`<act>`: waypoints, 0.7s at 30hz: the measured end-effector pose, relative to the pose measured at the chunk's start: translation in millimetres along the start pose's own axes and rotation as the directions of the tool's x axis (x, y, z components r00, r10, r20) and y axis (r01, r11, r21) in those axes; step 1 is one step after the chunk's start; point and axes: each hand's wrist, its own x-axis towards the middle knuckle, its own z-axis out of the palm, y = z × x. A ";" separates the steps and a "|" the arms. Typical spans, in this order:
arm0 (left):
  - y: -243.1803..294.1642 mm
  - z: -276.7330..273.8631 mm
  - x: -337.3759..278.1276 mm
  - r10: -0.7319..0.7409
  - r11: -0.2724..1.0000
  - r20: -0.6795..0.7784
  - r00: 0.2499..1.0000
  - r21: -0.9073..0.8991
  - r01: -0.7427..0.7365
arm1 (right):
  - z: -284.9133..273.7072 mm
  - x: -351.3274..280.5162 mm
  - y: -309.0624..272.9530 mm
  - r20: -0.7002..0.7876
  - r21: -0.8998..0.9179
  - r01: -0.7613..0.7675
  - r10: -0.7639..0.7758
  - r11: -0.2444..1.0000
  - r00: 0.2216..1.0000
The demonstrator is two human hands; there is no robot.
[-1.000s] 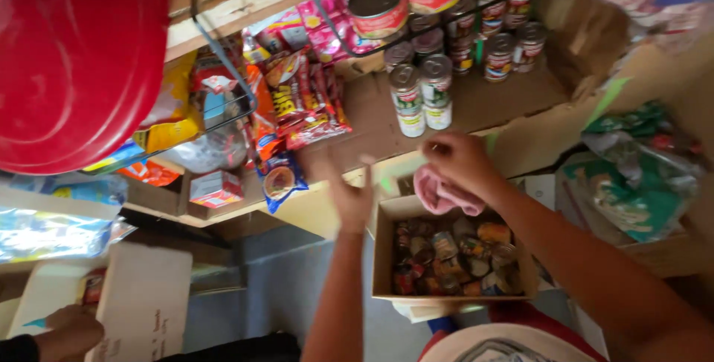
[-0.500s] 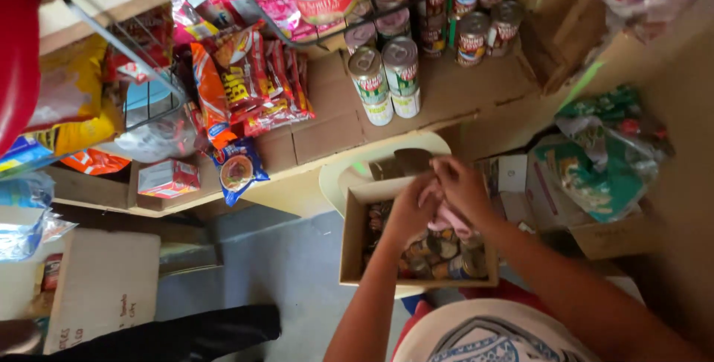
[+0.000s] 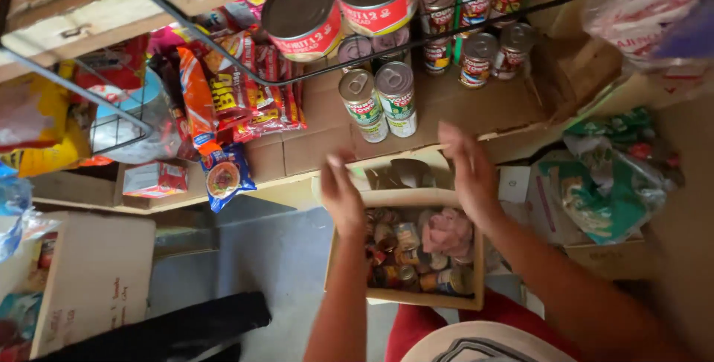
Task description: Removing canned goods from a storage box, wiping them with a cloth, and arranging them on shelves.
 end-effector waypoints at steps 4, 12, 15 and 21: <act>21.1 11.7 70.1 0.160 0.932 0.126 0.979 -0.347 -0.108 | 36.4 85.3 8.5 0.045 0.412 -0.046 0.031 0.910 0.999; -67.3 80.2 198.2 0.033 0.881 0.405 0.914 -0.443 0.165 | 85.8 163.4 22.3 0.226 0.657 -0.329 0.239 0.679 0.944; -38.9 88.6 199.2 0.282 0.750 0.499 0.820 -0.647 0.136 | 91.7 172.4 25.5 0.204 0.667 -0.310 0.234 0.678 0.950; -114.5 121.3 247.6 0.144 0.632 0.663 0.735 -0.633 0.447 | 95.9 197.8 114.0 0.314 0.710 -0.399 0.247 0.580 0.917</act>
